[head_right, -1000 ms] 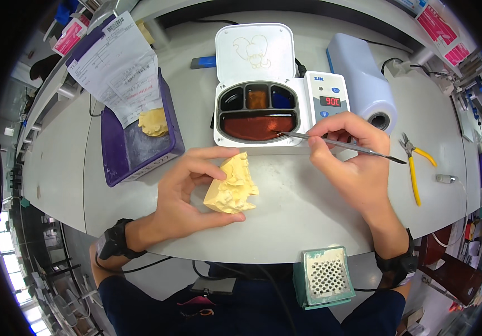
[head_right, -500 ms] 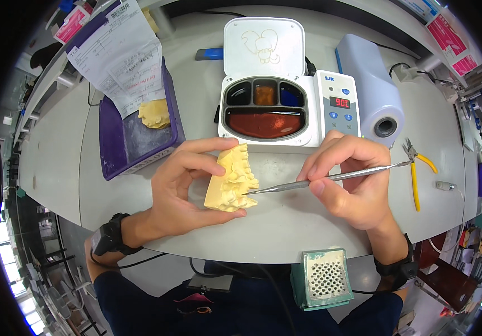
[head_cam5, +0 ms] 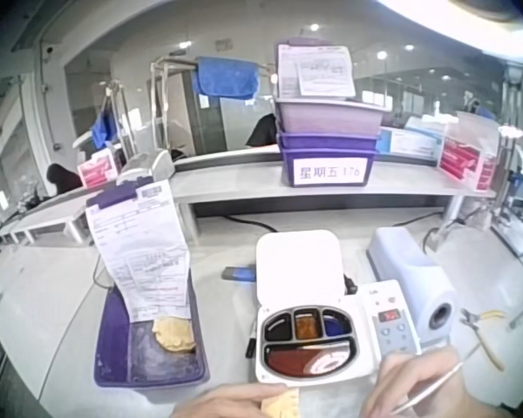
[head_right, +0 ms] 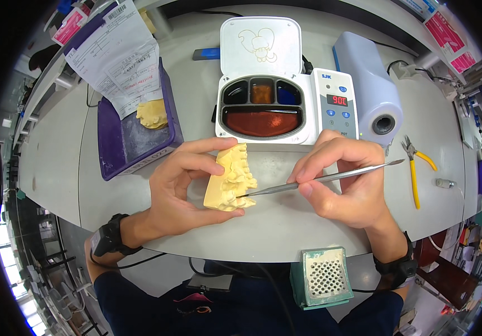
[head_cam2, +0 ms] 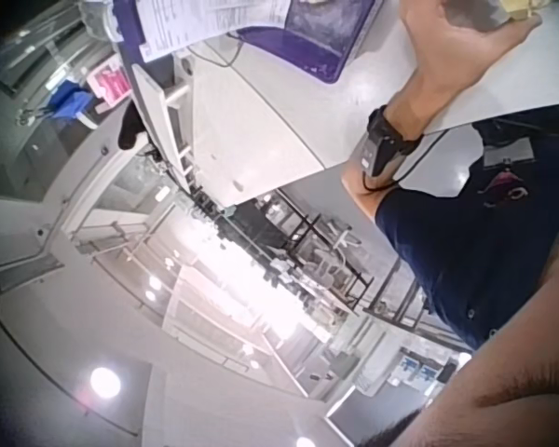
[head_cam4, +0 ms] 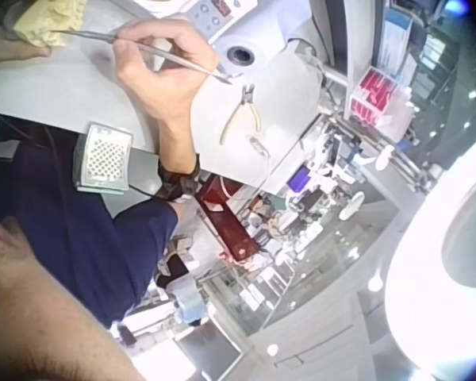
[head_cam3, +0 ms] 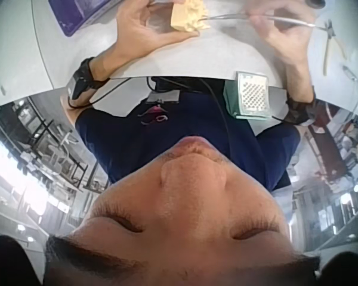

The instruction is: Applying and shaping wax on a dental cast using a heated wax carver tool.

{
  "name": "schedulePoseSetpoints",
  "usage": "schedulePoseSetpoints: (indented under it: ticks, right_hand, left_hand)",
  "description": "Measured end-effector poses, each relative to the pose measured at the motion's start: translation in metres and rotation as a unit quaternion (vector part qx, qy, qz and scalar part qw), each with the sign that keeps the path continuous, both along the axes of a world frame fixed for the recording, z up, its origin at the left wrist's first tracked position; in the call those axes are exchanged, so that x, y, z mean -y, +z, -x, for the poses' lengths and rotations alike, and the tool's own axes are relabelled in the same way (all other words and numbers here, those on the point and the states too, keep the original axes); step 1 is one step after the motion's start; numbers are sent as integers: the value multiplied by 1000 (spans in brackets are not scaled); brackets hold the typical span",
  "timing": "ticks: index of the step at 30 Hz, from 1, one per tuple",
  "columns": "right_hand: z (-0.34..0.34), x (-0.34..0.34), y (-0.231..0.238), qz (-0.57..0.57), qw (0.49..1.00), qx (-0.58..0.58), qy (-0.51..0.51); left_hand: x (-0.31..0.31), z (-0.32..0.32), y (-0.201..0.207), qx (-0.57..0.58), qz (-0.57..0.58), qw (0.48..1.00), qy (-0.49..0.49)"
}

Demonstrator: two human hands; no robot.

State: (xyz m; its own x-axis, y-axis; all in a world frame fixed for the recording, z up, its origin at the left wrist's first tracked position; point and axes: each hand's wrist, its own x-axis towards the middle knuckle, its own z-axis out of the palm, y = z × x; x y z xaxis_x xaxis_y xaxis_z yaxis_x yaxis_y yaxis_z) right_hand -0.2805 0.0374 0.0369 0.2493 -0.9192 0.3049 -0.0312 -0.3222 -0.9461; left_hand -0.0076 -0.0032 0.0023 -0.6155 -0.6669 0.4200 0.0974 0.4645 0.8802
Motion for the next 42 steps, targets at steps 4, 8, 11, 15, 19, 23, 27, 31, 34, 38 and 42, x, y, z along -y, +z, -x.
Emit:
schedulePoseSetpoints:
  ticks: [4,8,11,15,19,23,27,31,34,38,42]
  right_hand:
    - [0,0,0,8,1000,0,5]
    - [0,0,1,-5,1000,5,-3]
    - [0,1,2,-1,1000,-7,9]
    - [1,1,2,0,1000,-1,16]
    - [4,1,3,-20,1000,4,5]
    - [7,4,2,-5,1000,12,17]
    - [9,4,3,7,981,-47,-186]
    - [7,6,0,4,971,-101,-215]
    - [3,5,3,1,965,-167,-204]
    - [6,1,7,3,981,-88,-171]
    - [9,-2,7,-32,998,51,-19]
  left_hand:
    - [0,0,0,-3,-3,1000,-1]
    - [0,-1,0,2,-3,1000,-2]
    - [0,-1,1,2,-3,1000,-2]
    - [0,-1,0,3,-4,1000,-3]
    - [1,-1,1,12,4,1000,-8]
    - [1,-4,0,23,19,1000,-6]
    - [0,-2,1,19,10,1000,-3]
    - [-2,2,-2,-9,-9,999,30]
    - [-4,2,1,-11,-24,999,23]
    - [-3,1,1,-14,-30,999,21]
    - [-1,0,1,1,-12,1000,0]
